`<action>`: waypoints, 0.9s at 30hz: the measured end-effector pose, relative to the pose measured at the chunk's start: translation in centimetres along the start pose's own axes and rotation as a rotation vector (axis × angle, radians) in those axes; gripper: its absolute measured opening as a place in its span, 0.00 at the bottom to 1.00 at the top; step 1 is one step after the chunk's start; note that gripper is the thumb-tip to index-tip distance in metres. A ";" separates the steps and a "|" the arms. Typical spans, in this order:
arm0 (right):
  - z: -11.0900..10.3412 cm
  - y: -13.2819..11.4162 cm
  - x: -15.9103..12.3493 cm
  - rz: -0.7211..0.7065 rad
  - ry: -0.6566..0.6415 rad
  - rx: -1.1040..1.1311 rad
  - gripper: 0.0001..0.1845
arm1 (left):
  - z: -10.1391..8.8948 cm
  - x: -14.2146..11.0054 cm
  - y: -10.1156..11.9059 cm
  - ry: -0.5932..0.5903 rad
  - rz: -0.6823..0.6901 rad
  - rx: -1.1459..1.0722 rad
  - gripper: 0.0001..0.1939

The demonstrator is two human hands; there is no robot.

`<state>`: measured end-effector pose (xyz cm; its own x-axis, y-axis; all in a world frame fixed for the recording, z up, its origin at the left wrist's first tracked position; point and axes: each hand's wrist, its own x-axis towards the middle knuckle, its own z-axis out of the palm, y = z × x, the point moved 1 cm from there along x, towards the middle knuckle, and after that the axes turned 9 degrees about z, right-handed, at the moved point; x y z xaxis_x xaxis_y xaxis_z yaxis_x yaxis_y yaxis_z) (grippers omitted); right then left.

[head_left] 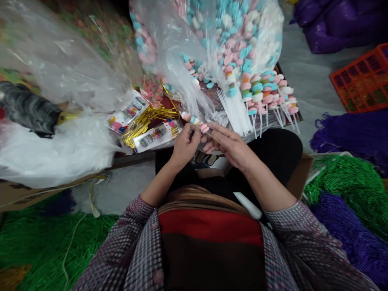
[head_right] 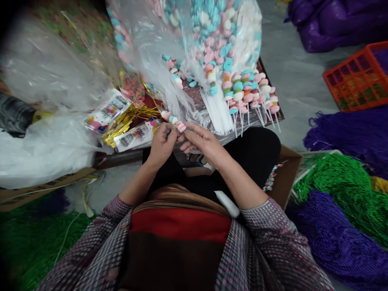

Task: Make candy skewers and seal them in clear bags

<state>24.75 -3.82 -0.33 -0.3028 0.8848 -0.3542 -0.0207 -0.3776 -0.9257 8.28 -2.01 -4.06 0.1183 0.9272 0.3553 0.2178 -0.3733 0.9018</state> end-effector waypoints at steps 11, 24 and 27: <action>0.8 1.9 0.4 -0.395 0.310 -0.718 0.18 | -0.9 -0.6 0.0 0.021 -0.053 0.014 0.06; 0.6 0.2 1.0 -0.540 0.416 -0.838 0.19 | -1.3 -0.1 1.5 -0.021 0.056 0.222 0.02; 0.5 -0.2 0.3 -0.543 0.422 -0.717 0.17 | -1.5 -0.1 1.3 -0.044 -0.155 -0.072 0.10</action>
<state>24.23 -3.60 -0.19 -0.0557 0.9660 0.2525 0.5671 0.2387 -0.7883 7.05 -2.58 -2.56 0.1317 0.9707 0.2011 0.1673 -0.2217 0.9607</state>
